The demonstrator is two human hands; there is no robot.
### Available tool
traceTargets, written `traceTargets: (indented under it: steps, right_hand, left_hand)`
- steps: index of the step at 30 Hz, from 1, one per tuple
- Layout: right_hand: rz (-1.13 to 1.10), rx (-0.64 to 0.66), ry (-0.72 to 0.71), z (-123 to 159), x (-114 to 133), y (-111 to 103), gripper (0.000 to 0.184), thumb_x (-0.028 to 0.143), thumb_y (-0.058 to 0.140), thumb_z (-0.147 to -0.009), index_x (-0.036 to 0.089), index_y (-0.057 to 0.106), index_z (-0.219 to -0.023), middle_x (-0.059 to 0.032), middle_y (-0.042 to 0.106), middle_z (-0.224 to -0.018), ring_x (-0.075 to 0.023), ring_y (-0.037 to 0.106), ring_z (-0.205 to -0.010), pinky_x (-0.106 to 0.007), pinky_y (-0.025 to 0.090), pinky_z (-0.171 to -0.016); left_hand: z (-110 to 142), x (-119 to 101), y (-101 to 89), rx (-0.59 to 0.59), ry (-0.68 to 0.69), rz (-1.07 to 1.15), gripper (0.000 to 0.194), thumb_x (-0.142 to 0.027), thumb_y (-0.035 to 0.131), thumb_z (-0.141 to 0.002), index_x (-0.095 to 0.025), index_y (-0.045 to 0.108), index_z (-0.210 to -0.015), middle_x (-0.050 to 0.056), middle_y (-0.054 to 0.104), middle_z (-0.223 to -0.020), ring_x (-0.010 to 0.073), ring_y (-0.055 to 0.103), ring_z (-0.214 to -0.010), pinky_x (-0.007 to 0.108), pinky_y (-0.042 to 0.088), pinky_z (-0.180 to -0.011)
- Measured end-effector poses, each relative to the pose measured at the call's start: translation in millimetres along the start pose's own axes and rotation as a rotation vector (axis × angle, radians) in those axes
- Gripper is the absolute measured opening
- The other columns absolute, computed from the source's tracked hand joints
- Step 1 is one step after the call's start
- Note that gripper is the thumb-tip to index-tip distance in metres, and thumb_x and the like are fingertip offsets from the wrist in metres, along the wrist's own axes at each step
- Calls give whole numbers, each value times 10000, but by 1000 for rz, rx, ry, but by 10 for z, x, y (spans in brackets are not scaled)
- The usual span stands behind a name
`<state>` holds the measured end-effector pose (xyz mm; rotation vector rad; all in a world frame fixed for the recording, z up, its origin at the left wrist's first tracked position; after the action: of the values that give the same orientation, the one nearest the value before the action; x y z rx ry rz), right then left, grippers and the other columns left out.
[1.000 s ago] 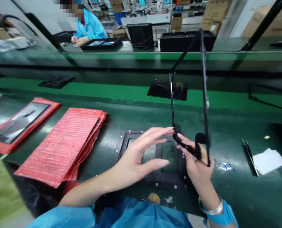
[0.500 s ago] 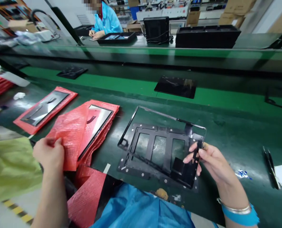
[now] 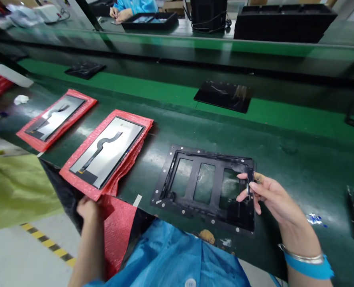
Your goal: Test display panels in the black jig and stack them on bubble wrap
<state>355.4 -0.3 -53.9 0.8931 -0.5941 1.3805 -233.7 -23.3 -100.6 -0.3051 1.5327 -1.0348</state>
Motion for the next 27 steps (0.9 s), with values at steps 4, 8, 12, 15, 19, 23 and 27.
traceTargets:
  steps: [4, 8, 12, 15, 19, 23, 27]
  right_hand:
    - [39, -19, 21, 8, -18, -32, 676, 588, 838, -664, 136, 665, -1135, -138, 742, -738, -96, 489, -351, -204, 417, -346]
    - [102, -82, -13, 24, 8, -40, 635, 583, 797, -713, 149, 665, -1157, -157, 763, -866, -90, 478, -347, -232, 431, -357]
    - [164, -156, -46, 24, 32, -23, 635, 653, 755, -710, 153, 683, -1096, -105, 737, -727, -112, 474, -334, -253, 408, -343]
    - [275, -183, -24, 12, 3, -41, 680, 782, 695, -664, 161, 698, -940, -45, 625, -520, -142, 470, -323, -272, 382, -352]
    - [731, -390, -127, 52, 105, -141, 682, 833, 434, -825, 206, 677, -711, -24, 471, -394, -156, 450, -362, -279, 326, -432]
    - [1228, -728, -272, 190, 286, -91, 696, 755, 336, -923, 212, 591, -569, -59, 459, -483, -107, 252, -379, -287, 136, -484]
    - [1397, -768, -270, 197, 278, -24, 657, 657, 358, -970, 202, 602, -563, -63, 450, -513, -102, 204, -401, -291, 117, -525]
  left_hand:
    - [-216, -844, -530, -292, 207, 63, 450, -107, 291, -949, -84, 403, -1383, 163, 488, -1387, 191, 516, -1261, 378, 435, -1067]
    - [-177, -1602, -347, -100, 494, -75, 368, -264, 520, -870, -108, 635, -1183, 109, 635, -1212, 225, 572, -1174, 353, 420, -1074]
    - [-37, -1856, 3, 31, 578, -300, 377, -338, 579, -846, -78, 690, -1095, 184, 627, -1185, 356, 524, -1209, 533, 370, -1086]
    - [37, -1906, 65, -6, 587, -401, 446, -354, 549, -876, -51, 661, -1185, 235, 565, -1294, 405, 448, -1291, 583, 325, -1089]
    - [78, -1953, 59, -24, 594, -479, 488, -381, 531, -910, -29, 644, -1228, 258, 540, -1339, 412, 437, -1318, 571, 324, -1085]
    - [105, -2000, 69, -24, 617, -522, 490, -385, 500, -938, -16, 626, -1234, 248, 541, -1345, 380, 441, -1311, 545, 320, -1086]
    - [126, -2037, 138, 21, 668, -559, 498, -384, 500, -939, 4, 612, -1230, 239, 571, -1324, 361, 450, -1294, 533, 302, -1094]
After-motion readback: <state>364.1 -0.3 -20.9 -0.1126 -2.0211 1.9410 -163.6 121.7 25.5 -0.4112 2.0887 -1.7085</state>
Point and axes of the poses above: each hand's wrist, its own z-axis away from the middle knuckle, its own y-axis out of the palm, x = y × z, the point moved 8 cm from there along -z, towards the middle knuckle
